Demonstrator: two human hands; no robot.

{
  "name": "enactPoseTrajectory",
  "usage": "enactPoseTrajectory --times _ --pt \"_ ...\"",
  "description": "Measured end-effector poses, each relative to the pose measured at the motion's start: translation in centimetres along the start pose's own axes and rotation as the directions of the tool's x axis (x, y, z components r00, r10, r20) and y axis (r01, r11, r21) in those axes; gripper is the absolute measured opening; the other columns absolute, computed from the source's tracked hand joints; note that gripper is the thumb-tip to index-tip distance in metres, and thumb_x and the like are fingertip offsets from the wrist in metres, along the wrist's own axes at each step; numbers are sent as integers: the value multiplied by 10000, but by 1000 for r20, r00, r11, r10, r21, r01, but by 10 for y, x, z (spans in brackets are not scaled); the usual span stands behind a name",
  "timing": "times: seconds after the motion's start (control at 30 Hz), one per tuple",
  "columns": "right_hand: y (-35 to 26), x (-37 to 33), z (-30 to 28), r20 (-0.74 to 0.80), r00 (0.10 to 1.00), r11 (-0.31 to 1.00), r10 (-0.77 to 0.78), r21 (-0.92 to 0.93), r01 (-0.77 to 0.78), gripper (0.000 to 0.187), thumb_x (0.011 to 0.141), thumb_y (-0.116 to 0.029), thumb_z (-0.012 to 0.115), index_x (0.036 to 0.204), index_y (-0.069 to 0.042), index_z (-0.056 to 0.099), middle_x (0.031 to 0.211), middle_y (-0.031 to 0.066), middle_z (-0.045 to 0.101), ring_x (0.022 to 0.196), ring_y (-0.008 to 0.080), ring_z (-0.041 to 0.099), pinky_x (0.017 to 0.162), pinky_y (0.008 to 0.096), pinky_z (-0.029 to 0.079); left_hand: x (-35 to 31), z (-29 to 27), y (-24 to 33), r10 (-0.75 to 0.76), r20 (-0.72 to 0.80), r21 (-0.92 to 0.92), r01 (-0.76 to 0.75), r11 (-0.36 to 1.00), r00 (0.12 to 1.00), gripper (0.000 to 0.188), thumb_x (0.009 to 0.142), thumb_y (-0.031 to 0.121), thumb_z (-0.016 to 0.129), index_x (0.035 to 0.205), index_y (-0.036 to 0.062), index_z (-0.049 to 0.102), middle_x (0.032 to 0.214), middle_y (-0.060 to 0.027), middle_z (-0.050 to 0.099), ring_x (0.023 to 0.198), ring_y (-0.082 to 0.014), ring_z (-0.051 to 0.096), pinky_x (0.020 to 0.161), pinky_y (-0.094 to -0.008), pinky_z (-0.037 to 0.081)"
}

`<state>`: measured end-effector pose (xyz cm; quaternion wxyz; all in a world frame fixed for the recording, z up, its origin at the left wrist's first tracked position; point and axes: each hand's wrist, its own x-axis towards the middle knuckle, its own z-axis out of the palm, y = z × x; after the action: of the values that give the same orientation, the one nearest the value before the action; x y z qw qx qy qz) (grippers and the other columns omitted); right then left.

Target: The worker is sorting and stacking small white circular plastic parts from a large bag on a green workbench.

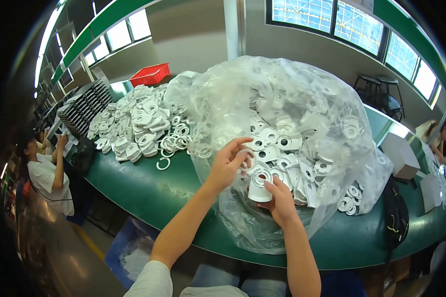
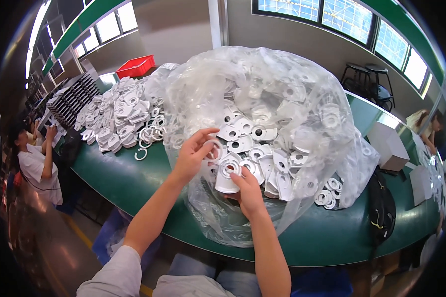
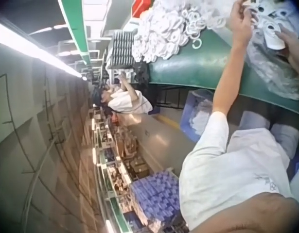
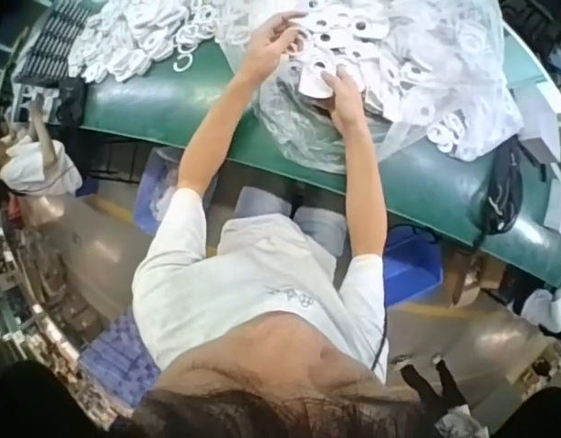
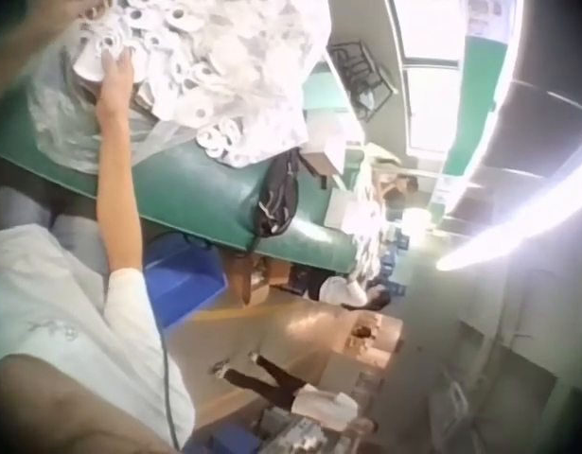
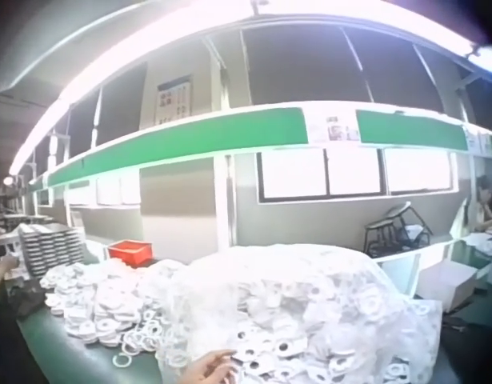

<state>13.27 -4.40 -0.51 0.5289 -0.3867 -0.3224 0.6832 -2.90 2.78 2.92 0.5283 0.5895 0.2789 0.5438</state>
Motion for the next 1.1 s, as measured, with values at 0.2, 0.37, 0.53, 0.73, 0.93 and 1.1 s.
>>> enactPoseTrajectory --times 0.2,0.37,0.53,0.73,0.93,1.1 --pt "-1 -1 -4 68 997 995 -30 -93 36 390 839 -35 506 1226 -32 456 1039 75 601 835 146 617 602 267 514 -9 1 -5 -251 7 64 250 966 968 276 903 61 526 1178 43 518 767 -33 622 514 -47 506 424 -205 379" --pt "-2 -2 1 80 996 996 -33 -83 40 405 831 -6 501 1232 -23 450 1028 80 604 816 143 618 592 260 516 -9 -5 -8 -172 56 221 156 963 983 211 886 59 560 1093 27 591 772 -24 620 557 -31 489 456 -196 381" --pt "0 -1 -1 89 995 994 -38 -100 46 425 821 8 495 1241 -19 438 1013 82 609 801 143 619 587 261 516 -10 -7 -13 -185 37 108 180 978 982 119 851 36 605 955 1 653 805 -30 629 597 -28 493 514 -193 398" --pt "3 0 -4 141 990 991 -5 -131 24 497 781 25 503 1267 -5 401 1008 95 611 780 159 620 562 265 497 -14 0 -13 -2 65 200 -11 980 998 93 814 -1 643 905 -1 660 808 -16 618 685 -44 549 591 -184 427" --pt "2 -1 -3 186 983 988 12 -153 17 525 767 24 515 1276 8 384 992 92 611 777 157 617 557 268 492 -17 5 -10 23 145 366 -75 928 989 108 746 -4 701 847 35 694 763 -24 590 681 -68 543 595 -213 426" --pt "1 -2 -1 183 983 985 23 -173 9 528 760 25 512 1274 8 390 977 85 610 762 151 611 546 260 479 -15 2 -18 105 186 407 -174 897 977 116 735 8 712 847 35 702 747 -9 581 648 -82 531 569 -231 405"
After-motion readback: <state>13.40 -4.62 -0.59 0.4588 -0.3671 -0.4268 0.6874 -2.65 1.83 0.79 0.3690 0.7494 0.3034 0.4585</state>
